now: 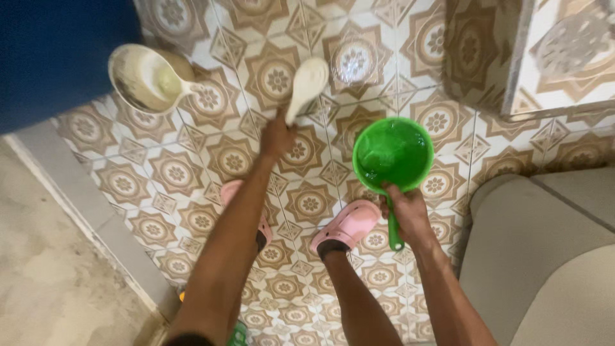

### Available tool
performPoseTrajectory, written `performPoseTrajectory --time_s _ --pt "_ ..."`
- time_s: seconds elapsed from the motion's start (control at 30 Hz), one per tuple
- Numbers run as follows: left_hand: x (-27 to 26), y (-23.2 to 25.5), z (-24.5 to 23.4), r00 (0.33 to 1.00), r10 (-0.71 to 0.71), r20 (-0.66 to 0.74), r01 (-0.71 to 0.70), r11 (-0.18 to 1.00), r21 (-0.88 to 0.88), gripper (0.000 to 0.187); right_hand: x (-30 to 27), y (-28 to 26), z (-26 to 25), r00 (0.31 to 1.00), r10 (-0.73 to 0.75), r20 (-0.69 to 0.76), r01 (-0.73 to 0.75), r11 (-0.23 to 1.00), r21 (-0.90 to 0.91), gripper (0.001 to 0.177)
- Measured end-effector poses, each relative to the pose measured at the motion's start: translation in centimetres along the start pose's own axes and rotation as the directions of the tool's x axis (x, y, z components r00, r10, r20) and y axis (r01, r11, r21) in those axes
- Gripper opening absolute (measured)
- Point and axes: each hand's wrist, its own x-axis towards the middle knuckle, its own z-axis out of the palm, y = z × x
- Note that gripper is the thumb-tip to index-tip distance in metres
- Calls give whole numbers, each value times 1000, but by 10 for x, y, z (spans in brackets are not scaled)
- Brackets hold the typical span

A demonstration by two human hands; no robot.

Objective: The person pours a yellowish liquid from a small cup onto the tiled floor and scrubs the area with a white brush. They then rinse the floor by pouring water from a green scoop and a bucket, spreading the water across the tiles.

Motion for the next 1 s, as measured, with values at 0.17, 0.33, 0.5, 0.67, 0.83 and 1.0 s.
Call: performPoseTrajectory --time_s 0.17,0.33,0.5,0.67,0.83,1.0 --pt "-118 72 -27 977 -168 130 206 906 -371 36 -40 -16 1 996 -92 -18 91 995 -50 16" --pt "-205 132 -52 986 -111 122 164 764 -624 25 -74 -37 17 981 -158 -108 156 987 -34 17" --pt "-233 179 -74 972 -222 69 216 747 -629 18 -95 -62 41 968 -176 -178 178 984 -3 26" --pt "-224 211 -112 980 -181 87 190 694 -694 20 -94 -93 59 977 -133 -165 143 988 49 19" --pt "-201 238 -194 938 -272 215 307 940 -150 24 -82 -124 78 986 -103 -134 107 994 24 22" --pt "-169 214 -194 950 -203 237 295 829 -476 25 -59 -156 105 991 -13 -137 15 1000 8 26"
